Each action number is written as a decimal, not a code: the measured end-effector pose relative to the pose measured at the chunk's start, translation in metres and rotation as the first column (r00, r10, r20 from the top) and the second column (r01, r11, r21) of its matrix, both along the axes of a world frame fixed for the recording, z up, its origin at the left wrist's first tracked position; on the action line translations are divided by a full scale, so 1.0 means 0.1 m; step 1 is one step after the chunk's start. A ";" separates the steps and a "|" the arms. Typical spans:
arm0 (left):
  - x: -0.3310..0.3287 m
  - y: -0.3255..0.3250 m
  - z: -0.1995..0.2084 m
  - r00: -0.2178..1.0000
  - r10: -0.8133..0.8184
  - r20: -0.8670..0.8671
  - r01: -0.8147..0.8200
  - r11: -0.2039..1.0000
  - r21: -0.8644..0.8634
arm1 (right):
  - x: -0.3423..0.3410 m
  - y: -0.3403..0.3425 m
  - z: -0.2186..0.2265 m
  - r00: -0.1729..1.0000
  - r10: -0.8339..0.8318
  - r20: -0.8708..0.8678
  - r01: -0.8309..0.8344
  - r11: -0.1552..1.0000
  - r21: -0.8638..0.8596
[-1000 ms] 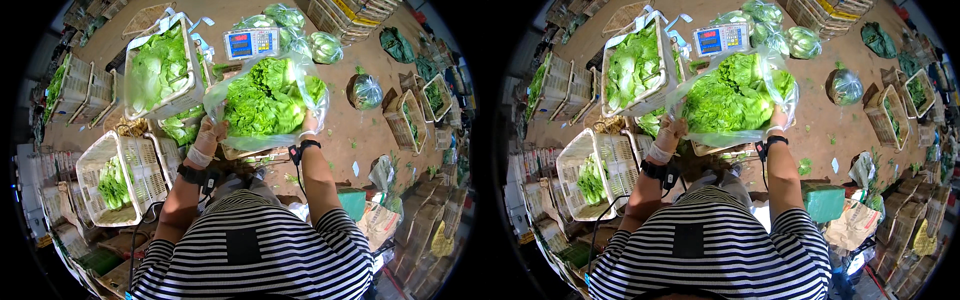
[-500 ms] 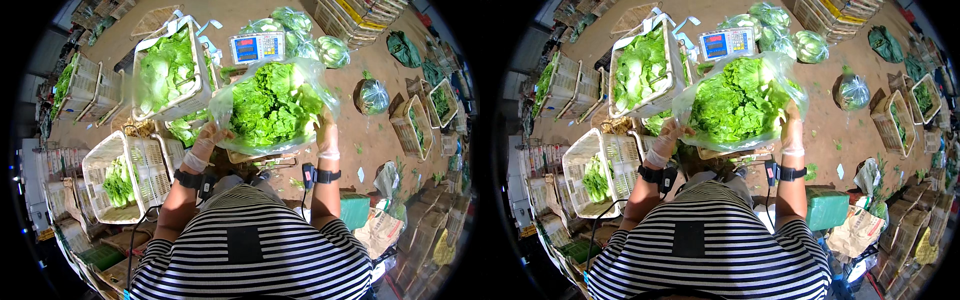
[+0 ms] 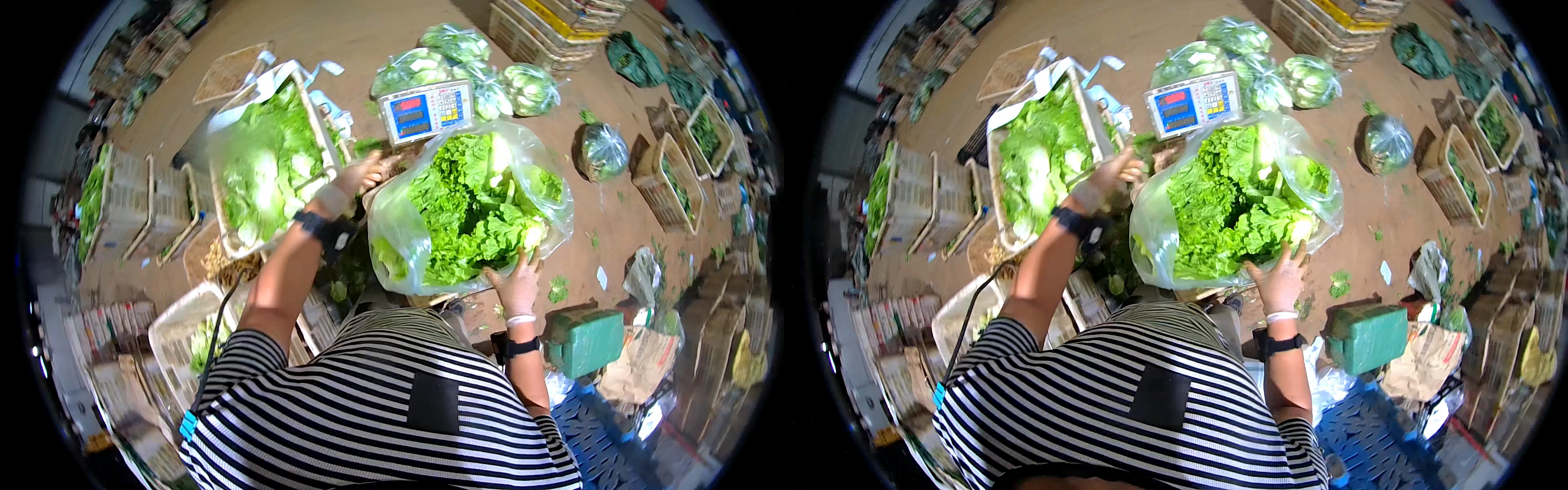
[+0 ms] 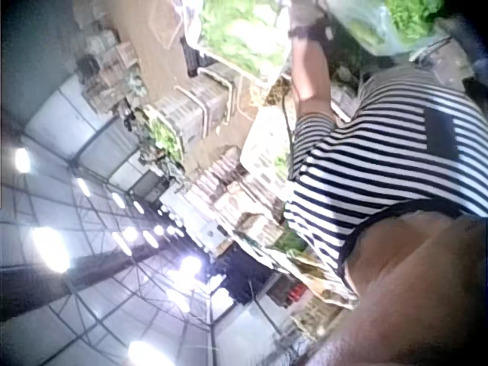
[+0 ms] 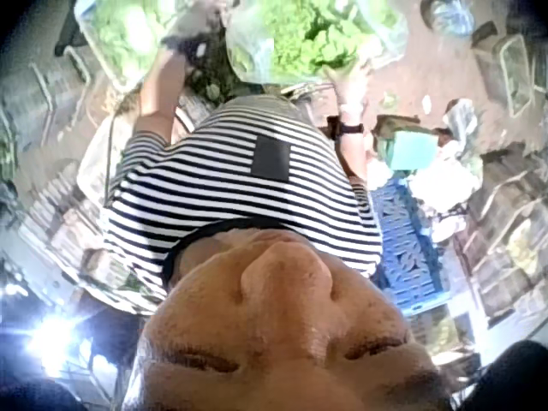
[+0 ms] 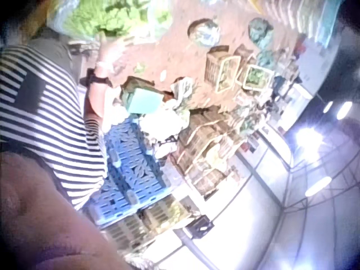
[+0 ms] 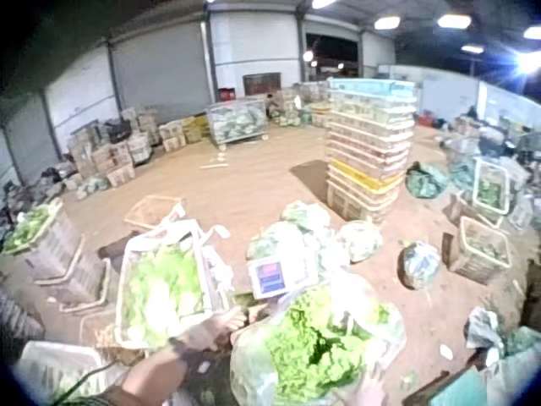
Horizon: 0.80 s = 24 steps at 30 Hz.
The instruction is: The person picks up heads of lettuce from a crate and packs them into plastic bags.
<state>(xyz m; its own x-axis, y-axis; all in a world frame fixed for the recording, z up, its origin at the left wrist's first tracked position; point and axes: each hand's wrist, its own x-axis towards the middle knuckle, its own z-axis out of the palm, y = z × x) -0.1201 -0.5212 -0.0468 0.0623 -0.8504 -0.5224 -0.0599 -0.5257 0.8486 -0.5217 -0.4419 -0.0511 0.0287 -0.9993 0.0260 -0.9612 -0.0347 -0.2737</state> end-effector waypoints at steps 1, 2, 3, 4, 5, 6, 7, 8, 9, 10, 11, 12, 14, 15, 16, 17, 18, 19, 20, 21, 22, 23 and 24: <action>-0.06 -0.32 -0.25 0.999 -0.044 -0.010 0.045 0.992 0.122 | 0.03 -0.04 -0.09 0.998 -0.047 -0.034 0.052 0.987 0.152; -0.30 -0.60 -0.31 0.995 -0.101 0.013 0.097 0.983 0.155 | -0.04 -0.06 -0.23 0.990 -0.115 -0.078 0.134 0.943 0.305; -0.55 -0.82 -0.38 0.985 -0.171 0.029 0.163 0.968 0.192 | -0.15 -0.03 -0.38 0.973 -0.191 -0.129 0.229 0.862 0.452; -0.72 -1.02 -0.51 0.962 -0.271 0.008 0.264 0.944 0.199 | -0.29 0.06 -0.60 0.966 -0.158 -0.204 0.224 0.907 0.356; -0.78 -1.24 -0.76 0.967 -0.253 -0.024 0.253 0.948 0.191 | -0.38 0.09 -0.65 0.970 -0.166 -0.180 0.216 0.923 0.317; -0.86 -1.48 -0.99 0.970 -0.238 -0.055 0.244 0.952 0.182 | -0.43 0.10 -0.64 0.965 -0.239 -0.105 0.258 0.934 0.246; -0.67 -1.64 -1.45 0.981 -0.156 -0.111 0.162 0.986 0.047 | -0.34 0.04 -0.51 0.969 -0.237 0.076 0.227 0.967 0.120; -0.44 -1.80 -1.74 0.981 -0.188 0.035 0.192 0.962 -0.196 | -0.32 -0.01 -0.42 0.909 -0.164 0.384 0.150 0.986 0.066; -0.62 -1.82 -1.80 0.988 -0.147 -0.054 0.130 0.961 -0.243 | -0.30 0.07 -0.30 0.611 -0.274 0.742 0.232 0.959 0.162; -0.77 -1.82 -1.78 0.985 -0.108 -0.138 0.065 0.956 -0.288 | -0.32 0.16 -0.19 0.585 -0.277 0.762 0.286 0.950 0.126; -1.14 -1.71 -1.42 0.915 0.030 -0.402 -0.065 0.995 -0.075 | -0.44 0.33 -0.14 0.562 -0.311 0.767 0.381 0.920 0.094; -1.14 -1.64 -1.24 0.890 0.015 -0.455 -0.064 0.994 -0.094 | -0.51 0.41 -0.13 0.557 -0.351 0.752 0.420 0.901 0.109; -0.97 -1.55 -1.09 0.846 -0.001 -0.533 -0.100 0.982 -0.160 | -0.47 0.40 -0.05 0.735 -0.302 0.607 0.428 0.901 -0.070; -0.99 -1.48 -1.04 0.827 0.091 -0.554 -0.209 0.966 -0.153 | -0.42 0.36 0.00 0.809 -0.279 0.517 0.409 0.899 -0.155; -0.93 -1.42 -0.97 0.838 0.148 -0.525 -0.244 0.962 -0.120 | -0.19 0.23 0.29 0.874 -0.241 0.422 0.352 0.913 -0.208; -0.94 -1.40 -0.92 0.844 0.194 -0.500 -0.272 0.958 -0.089 | -0.13 0.13 0.31 0.941 -0.151 0.302 0.227 0.945 -0.235; -0.93 -1.40 -0.90 0.876 0.148 -0.459 -0.222 0.969 -0.109 | 0.01 0.02 0.34 0.983 -0.166 0.077 0.172 0.982 -0.079; -0.96 -1.41 -0.89 0.902 0.100 -0.420 -0.167 0.978 -0.124 | 0.10 -0.08 0.36 0.979 -0.135 -0.156 0.150 0.985 0.089; -0.98 -1.44 -0.86 0.923 0.048 -0.381 -0.109 0.984 -0.140 | 0.08 -0.15 0.26 0.956 -0.007 -0.292 0.081 0.967 0.243; -1.02 -1.48 -0.84 0.955 -0.003 -0.297 -0.053 0.982 -0.182 | 0.06 -0.21 0.07 0.906 0.139 -0.399 0.035 0.916 0.399; -1.04 -1.51 -0.83 0.977 -0.044 -0.210 -0.003 0.976 -0.219 | 0.07 -0.26 0.00 0.827 0.303 -0.473 0.007 0.837 0.548; -1.06 -1.54 -0.82 0.989 -0.084 -0.120 0.051 0.967 -0.250 | 0.04 -0.27 -0.05 0.881 0.312 -0.357 -0.041 0.800 0.598; -1.04 -1.55 -0.80 0.991 -0.073 -0.108 0.039 0.956 -0.290 | -0.03 -0.26 -0.06 0.921 0.311 -0.234 -0.095 0.762 0.641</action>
